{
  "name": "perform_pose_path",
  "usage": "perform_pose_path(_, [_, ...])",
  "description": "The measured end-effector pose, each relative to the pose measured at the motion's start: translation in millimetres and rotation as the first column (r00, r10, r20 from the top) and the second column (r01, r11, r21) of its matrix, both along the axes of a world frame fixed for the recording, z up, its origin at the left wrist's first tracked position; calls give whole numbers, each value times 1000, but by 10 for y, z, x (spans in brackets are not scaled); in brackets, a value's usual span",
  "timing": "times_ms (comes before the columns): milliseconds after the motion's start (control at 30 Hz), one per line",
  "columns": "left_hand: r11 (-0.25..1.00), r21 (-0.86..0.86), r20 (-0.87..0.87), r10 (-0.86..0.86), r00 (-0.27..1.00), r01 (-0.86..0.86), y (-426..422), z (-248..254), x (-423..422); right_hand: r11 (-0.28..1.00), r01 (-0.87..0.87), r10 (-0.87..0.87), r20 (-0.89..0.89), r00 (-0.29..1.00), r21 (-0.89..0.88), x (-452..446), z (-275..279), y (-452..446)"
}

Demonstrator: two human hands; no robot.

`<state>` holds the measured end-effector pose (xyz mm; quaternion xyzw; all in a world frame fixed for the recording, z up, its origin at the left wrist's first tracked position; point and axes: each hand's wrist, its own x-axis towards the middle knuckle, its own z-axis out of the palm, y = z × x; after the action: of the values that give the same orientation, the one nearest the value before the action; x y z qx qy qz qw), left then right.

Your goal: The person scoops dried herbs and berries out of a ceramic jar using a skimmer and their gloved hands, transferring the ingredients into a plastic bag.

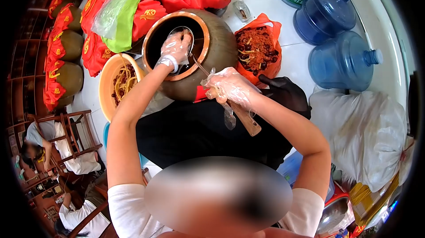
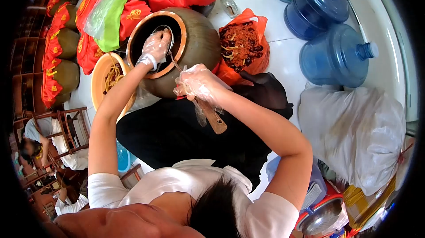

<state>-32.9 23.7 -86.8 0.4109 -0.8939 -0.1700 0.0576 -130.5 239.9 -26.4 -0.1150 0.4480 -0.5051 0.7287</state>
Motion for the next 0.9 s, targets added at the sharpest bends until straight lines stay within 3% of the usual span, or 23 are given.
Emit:
perform_pose_path(267, [996, 73, 119, -65, 991, 56, -54, 55, -34, 999, 37, -33, 105, 994, -36, -29, 24, 17])
perform_pose_path(367, [997, 2, 130, -80, 988, 80, -75, -3, -28, 998, 42, -34, 152, 988, -48, -31, -17, 16])
perform_pose_path(533, [984, -72, 189, -149, 971, 165, -76, -7, -23, 999, 36, -32, 134, 990, -30, -40, 34, 14])
perform_pose_path(700, [984, -92, 119, -142, 983, 153, -89, -41, -20, 999, 7, -6, 39, 999, -39, -51, 98, 20])
perform_pose_path(900, [983, -42, 188, -168, 968, 179, -47, 75, -36, 994, 49, -27, 214, 976, -98, -44, 26, 40])
